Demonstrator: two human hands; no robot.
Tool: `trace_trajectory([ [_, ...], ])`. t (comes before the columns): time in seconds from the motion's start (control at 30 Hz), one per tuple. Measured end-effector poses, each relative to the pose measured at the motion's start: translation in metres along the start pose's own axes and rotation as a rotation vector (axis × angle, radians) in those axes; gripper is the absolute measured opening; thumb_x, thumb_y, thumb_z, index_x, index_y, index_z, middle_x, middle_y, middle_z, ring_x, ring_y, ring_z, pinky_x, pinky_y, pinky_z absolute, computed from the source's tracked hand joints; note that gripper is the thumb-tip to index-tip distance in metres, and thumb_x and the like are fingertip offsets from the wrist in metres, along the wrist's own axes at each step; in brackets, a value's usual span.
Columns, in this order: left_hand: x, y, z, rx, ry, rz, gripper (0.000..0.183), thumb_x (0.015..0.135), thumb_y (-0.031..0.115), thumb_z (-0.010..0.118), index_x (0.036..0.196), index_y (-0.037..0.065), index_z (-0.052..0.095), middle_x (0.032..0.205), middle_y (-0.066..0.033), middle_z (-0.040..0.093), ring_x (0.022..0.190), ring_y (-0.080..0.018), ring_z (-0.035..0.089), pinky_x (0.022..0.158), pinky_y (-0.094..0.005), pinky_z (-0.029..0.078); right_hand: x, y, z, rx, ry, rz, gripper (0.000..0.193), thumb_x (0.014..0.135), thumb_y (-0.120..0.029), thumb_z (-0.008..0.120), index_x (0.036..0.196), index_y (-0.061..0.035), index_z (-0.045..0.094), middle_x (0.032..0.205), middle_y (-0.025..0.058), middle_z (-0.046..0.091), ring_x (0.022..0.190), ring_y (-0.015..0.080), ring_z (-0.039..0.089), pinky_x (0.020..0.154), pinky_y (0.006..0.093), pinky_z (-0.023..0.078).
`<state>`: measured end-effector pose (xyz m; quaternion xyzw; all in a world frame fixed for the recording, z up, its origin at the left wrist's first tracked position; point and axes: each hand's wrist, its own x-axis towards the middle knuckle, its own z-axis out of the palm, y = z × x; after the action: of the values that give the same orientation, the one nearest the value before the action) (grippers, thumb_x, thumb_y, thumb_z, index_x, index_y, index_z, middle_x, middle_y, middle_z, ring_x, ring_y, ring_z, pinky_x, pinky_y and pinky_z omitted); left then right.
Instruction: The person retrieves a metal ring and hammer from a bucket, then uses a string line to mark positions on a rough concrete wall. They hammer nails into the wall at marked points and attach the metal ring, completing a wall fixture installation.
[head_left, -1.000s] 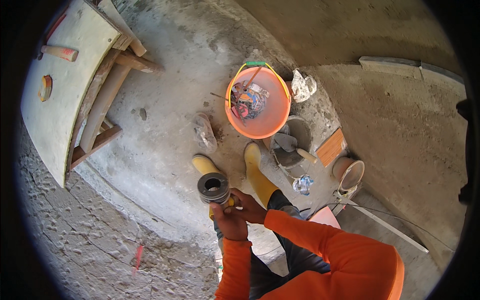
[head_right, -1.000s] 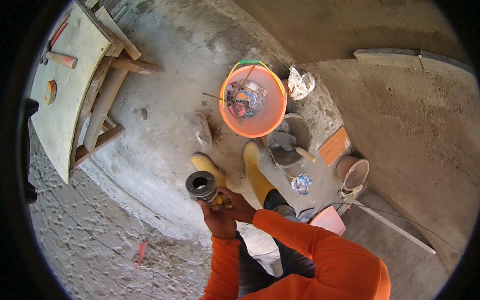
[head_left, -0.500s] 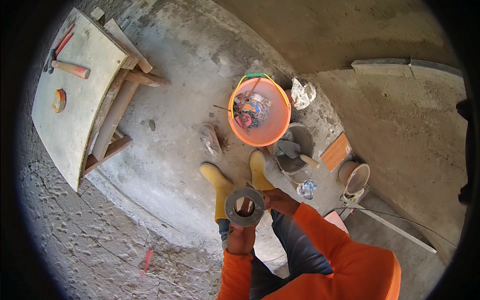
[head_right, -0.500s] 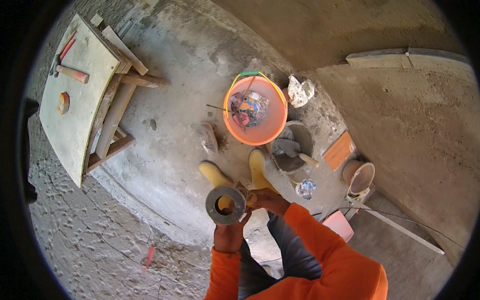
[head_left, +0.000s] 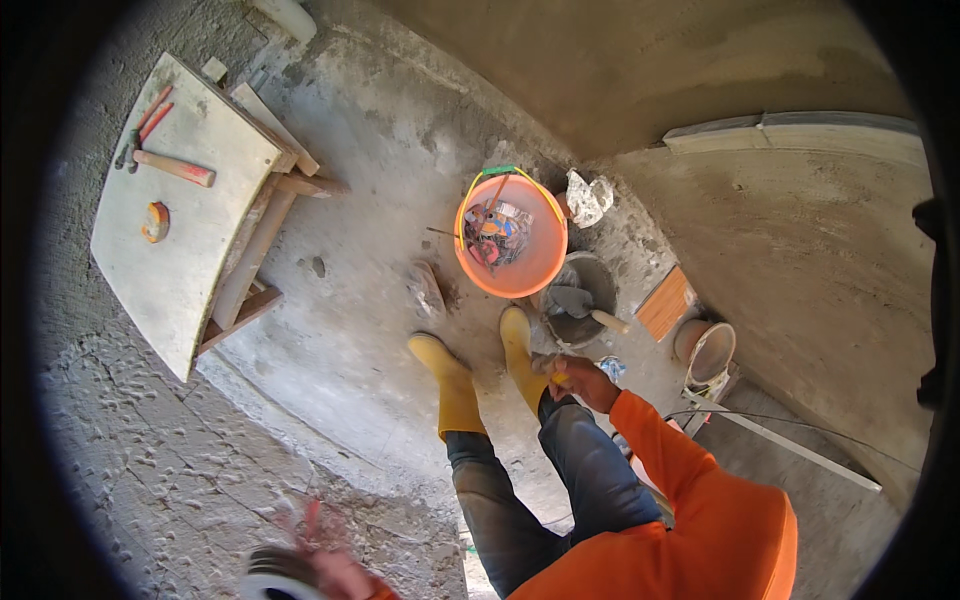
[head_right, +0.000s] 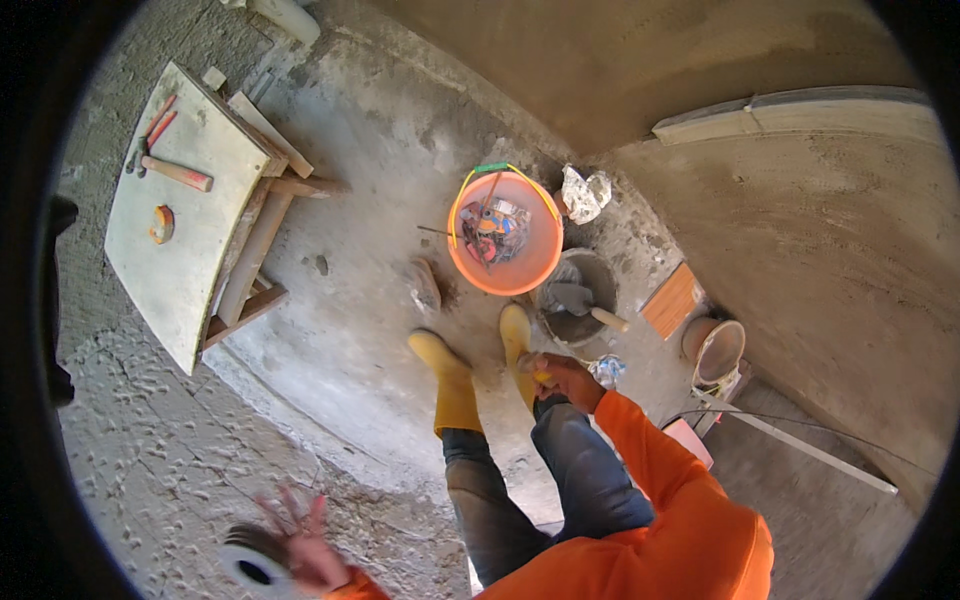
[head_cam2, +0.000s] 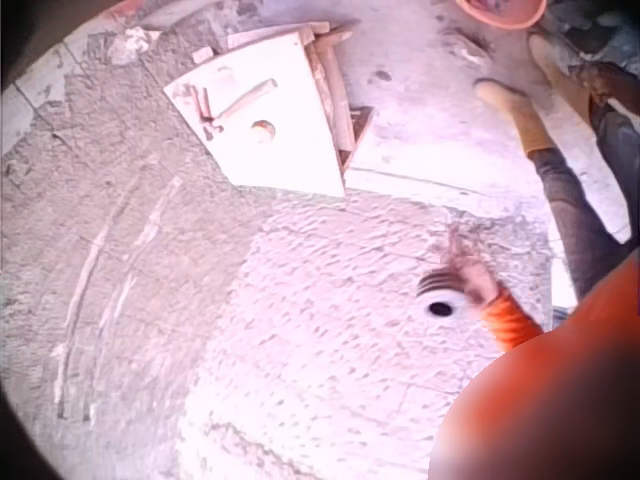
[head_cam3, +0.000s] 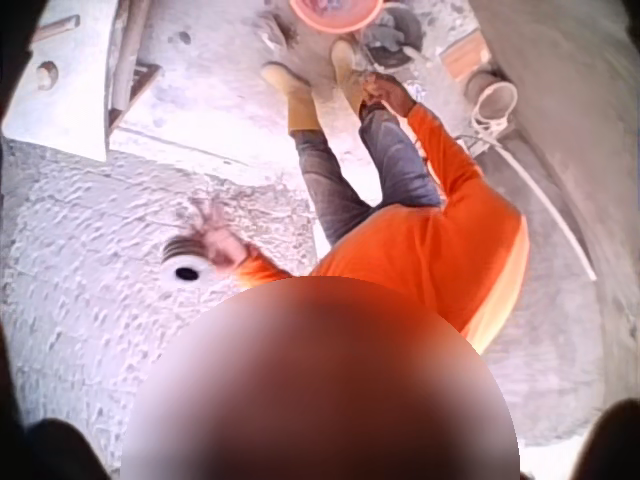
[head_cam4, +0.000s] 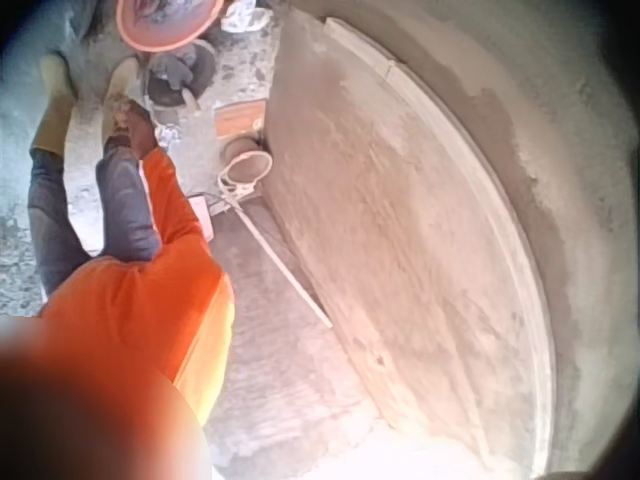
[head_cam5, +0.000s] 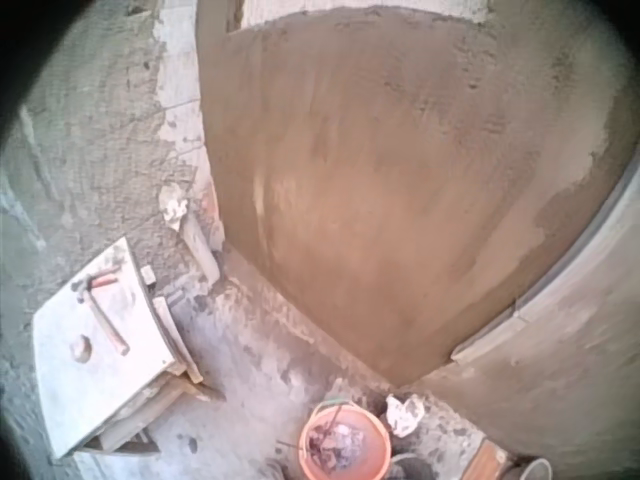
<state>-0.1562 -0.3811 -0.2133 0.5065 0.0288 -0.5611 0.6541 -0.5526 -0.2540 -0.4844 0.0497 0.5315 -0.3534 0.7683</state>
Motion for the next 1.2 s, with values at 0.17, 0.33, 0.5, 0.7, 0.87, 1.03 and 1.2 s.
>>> trace_trajectory([
  [0.17,-0.026,0.178,0.009,0.104,-0.104,0.592,0.055,0.093,0.026,0.065,0.138,-0.003,0.054,0.150,-0.0238,0.047,0.141,-0.0390,0.042,0.111,-0.0552,0.040,-0.001,-0.030,-0.006,-0.069,0.290,-0.098,0.039,0.096,-0.048,0.058,0.104,-0.0095,0.064,0.086,0.0045,0.063,0.075,0.0153,0.063,0.069,0.0315,0.052],
  [0.33,-0.049,0.232,-0.027,0.596,0.287,0.880,0.051,0.093,0.027,0.064,0.135,-0.001,0.057,0.143,-0.0247,0.054,0.134,-0.0395,0.050,0.106,-0.0522,0.045,-0.003,-0.058,-0.012,-0.076,0.372,-0.101,0.041,0.096,-0.054,0.057,0.104,-0.0143,0.064,0.084,0.0009,0.063,0.070,0.0122,0.061,0.065,0.0289,0.051],
  [0.5,-0.046,0.178,-0.059,0.751,0.319,0.704,0.052,0.093,0.028,0.064,0.136,-0.001,0.056,0.144,-0.0244,0.054,0.135,-0.0395,0.050,0.106,-0.0526,0.045,0.012,-0.074,-0.015,-0.045,0.421,-0.110,0.042,0.093,-0.050,0.062,0.115,-0.0148,0.066,0.083,0.0011,0.063,0.066,0.0126,0.059,0.061,0.0280,0.052],
  [0.7,-0.048,0.072,-0.084,0.927,0.250,0.359,0.053,0.093,0.030,0.063,0.136,0.000,0.055,0.144,-0.0240,0.053,0.135,-0.0395,0.049,0.106,-0.0531,0.045,0.040,-0.081,-0.026,0.057,0.446,-0.138,0.045,0.093,-0.050,0.063,0.123,-0.0164,0.062,0.086,0.0004,0.065,0.068,0.0134,0.059,0.063,0.0301,0.053],
  [0.87,-0.051,-0.014,-0.100,1.093,0.120,0.108,0.054,0.093,0.031,0.063,0.137,0.000,0.054,0.145,-0.0236,0.052,0.135,-0.0395,0.049,0.106,-0.0535,0.045,0.080,-0.089,-0.043,0.066,0.468,-0.075,0.046,0.093,-0.052,0.061,0.125,-0.0182,0.062,0.091,0.0008,0.065,0.072,0.0166,0.060,0.067,0.0352,0.054],
  [1.03,-0.047,-0.092,-0.112,1.229,-0.011,-0.046,0.056,0.093,0.032,0.063,0.138,0.001,0.053,0.145,-0.0233,0.052,0.136,-0.0394,0.048,0.106,-0.0539,0.045,0.129,-0.093,-0.064,0.044,0.463,-0.085,0.046,0.096,-0.050,0.059,0.129,-0.0183,0.057,0.099,0.0017,0.064,0.078,0.0175,0.059,0.072,0.0362,0.053],
  [1.2,-0.030,-0.163,-0.124,1.341,-0.105,-0.113,0.057,0.093,0.034,0.063,0.139,0.001,0.052,0.146,-0.0230,0.051,0.136,-0.0394,0.048,0.106,-0.0543,0.045,0.185,-0.106,-0.090,-0.032,0.472,-0.033,0.050,0.099,-0.048,0.057,0.136,-0.0156,0.051,0.105,0.0043,0.062,0.083,0.0195,0.059,0.077,0.0390,0.054],
])
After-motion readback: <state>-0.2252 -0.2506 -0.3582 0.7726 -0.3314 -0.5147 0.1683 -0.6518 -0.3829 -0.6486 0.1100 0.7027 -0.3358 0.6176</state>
